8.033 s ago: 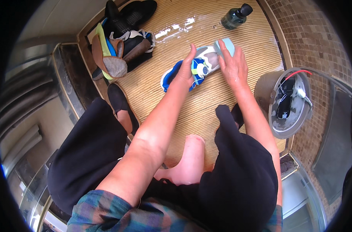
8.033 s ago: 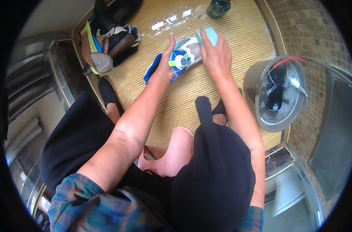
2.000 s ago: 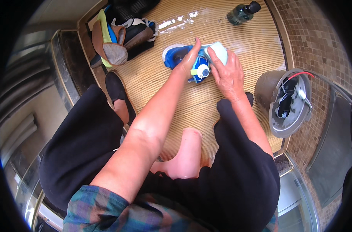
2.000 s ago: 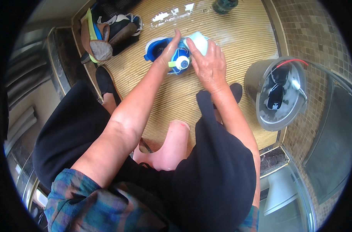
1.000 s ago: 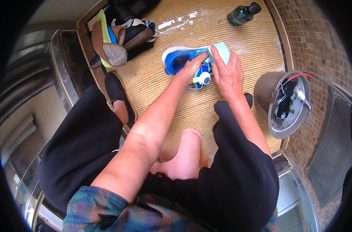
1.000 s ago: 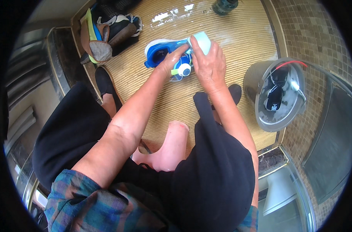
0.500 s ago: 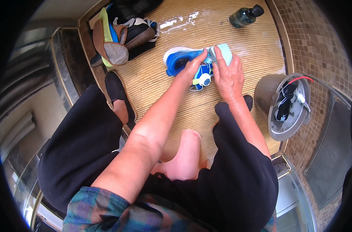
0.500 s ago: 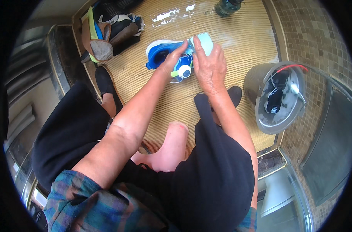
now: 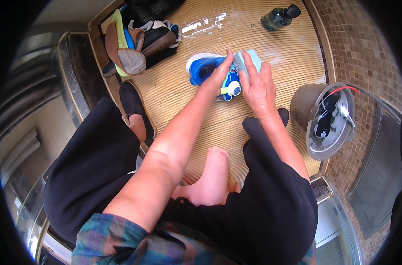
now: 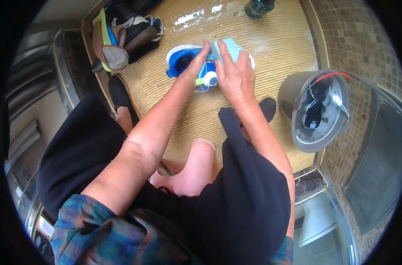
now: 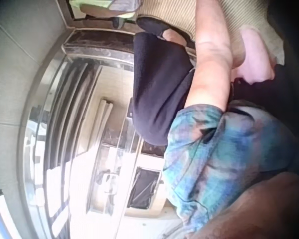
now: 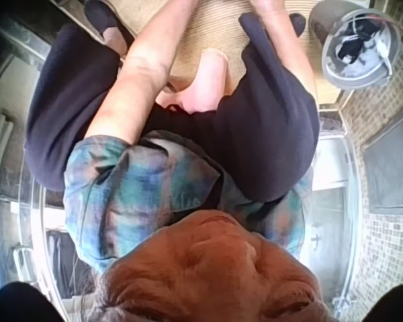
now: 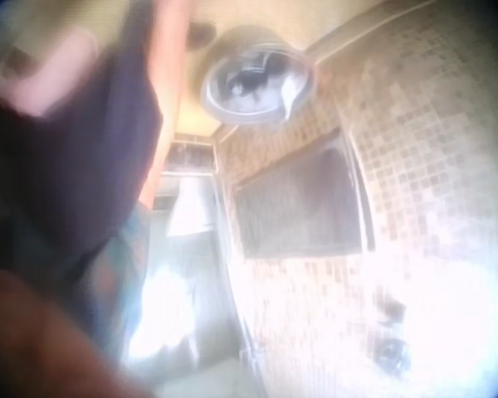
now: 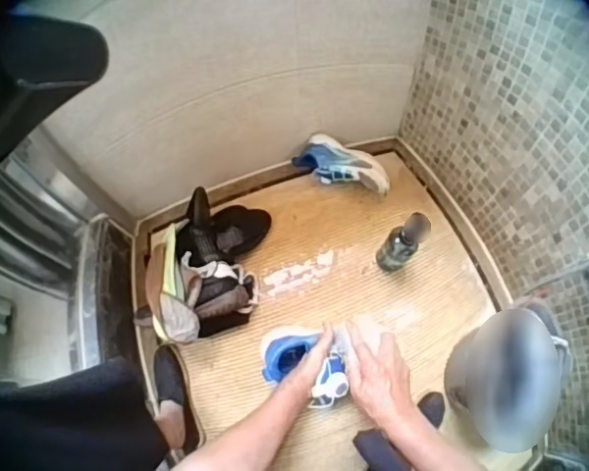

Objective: The person scrubs a blue and white sneaker with a brush and cleaning solution while sitting on a mat. They repeatedly scrub the upper and sole, dip the shoe in a bucket of water, and continue scrubbing different areas of the shoe.

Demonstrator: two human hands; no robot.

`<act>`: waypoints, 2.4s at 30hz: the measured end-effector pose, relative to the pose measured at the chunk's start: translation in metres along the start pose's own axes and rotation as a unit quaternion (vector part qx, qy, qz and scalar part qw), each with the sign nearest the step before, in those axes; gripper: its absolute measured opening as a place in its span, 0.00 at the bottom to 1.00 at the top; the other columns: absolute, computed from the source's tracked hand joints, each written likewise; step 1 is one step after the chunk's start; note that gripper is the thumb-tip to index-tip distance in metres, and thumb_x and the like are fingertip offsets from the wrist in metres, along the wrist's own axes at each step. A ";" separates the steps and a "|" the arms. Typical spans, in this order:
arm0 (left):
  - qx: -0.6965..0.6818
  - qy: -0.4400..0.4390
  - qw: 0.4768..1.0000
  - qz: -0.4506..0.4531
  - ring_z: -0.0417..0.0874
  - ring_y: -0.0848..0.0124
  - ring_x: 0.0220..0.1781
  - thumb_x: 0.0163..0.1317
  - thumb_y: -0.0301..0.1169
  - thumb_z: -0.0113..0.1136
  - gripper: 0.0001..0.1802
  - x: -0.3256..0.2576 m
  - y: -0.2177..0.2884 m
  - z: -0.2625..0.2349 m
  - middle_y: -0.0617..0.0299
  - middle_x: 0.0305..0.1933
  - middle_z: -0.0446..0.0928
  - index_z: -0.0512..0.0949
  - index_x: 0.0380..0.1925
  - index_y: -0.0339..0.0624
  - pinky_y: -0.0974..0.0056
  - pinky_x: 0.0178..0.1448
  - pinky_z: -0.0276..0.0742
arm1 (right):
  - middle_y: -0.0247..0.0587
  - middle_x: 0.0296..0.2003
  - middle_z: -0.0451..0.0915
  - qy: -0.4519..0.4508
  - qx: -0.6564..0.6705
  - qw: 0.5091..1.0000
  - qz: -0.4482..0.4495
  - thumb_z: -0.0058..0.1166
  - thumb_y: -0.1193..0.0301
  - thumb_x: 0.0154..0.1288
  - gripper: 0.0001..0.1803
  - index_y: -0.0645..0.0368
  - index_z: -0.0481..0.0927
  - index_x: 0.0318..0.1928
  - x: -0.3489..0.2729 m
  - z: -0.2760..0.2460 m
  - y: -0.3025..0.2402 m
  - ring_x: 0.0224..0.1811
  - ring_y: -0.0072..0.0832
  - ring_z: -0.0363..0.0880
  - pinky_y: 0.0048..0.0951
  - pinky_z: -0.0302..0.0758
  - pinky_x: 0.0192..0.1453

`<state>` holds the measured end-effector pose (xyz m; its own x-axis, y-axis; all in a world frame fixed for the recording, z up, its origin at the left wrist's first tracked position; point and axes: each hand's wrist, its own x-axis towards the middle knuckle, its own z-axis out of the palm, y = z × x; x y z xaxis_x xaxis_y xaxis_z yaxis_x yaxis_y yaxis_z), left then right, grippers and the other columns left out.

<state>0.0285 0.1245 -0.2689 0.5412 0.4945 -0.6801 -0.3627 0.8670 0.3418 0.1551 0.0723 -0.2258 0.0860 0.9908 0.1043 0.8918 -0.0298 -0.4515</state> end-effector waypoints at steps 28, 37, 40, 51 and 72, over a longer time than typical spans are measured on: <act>0.039 -0.011 0.999 -0.001 0.80 0.65 0.56 0.66 0.65 0.38 0.42 -0.002 0.004 0.004 0.53 0.58 0.76 0.68 0.62 0.38 0.61 0.59 0.77 | 0.52 0.36 0.69 -0.007 -0.086 0.995 0.044 0.60 0.64 0.58 0.28 0.41 0.73 0.62 0.012 -0.008 0.013 0.36 0.47 0.74 0.44 0.76 0.40; 0.055 0.021 0.998 0.002 0.81 0.65 0.54 0.67 0.64 0.39 0.40 -0.012 0.006 0.016 0.54 0.56 0.77 0.70 0.60 0.38 0.62 0.56 0.79 | 0.53 0.36 0.70 -0.008 -0.131 0.990 0.049 0.59 0.63 0.59 0.28 0.40 0.73 0.62 0.015 -0.003 0.035 0.37 0.49 0.75 0.43 0.77 0.38; 0.040 0.017 0.999 -0.002 0.79 0.64 0.57 0.67 0.64 0.37 0.42 -0.023 0.011 0.026 0.53 0.58 0.76 0.69 0.62 0.37 0.61 0.60 0.76 | 0.56 0.39 0.71 -0.030 -0.098 0.986 0.129 0.55 0.60 0.63 0.27 0.39 0.71 0.64 0.016 -0.008 0.034 0.43 0.51 0.76 0.44 0.76 0.44; 0.085 -0.025 0.996 0.027 0.74 0.63 0.64 0.68 0.64 0.34 0.44 -0.037 0.004 0.022 0.50 0.63 0.71 0.64 0.65 0.35 0.63 0.65 0.72 | 0.62 0.47 0.75 0.084 0.176 0.964 0.182 0.48 0.60 0.68 0.28 0.48 0.65 0.67 -0.006 -0.001 0.071 0.50 0.51 0.73 0.42 0.68 0.57; 0.037 -0.019 0.999 0.010 0.79 0.63 0.58 0.65 0.68 0.32 0.46 -0.005 0.007 0.017 0.52 0.58 0.76 0.67 0.62 0.36 0.59 0.60 0.76 | 0.54 0.41 0.72 -0.028 -0.074 0.988 0.135 0.54 0.58 0.63 0.27 0.37 0.70 0.64 0.026 -0.002 0.050 0.43 0.49 0.76 0.46 0.76 0.45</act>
<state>0.0358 0.1295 -0.2521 0.5640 0.5124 -0.6476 -0.3180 0.8585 0.4023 0.2028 0.0961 -0.2443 0.3083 0.9498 -0.0532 0.8951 -0.3086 -0.3219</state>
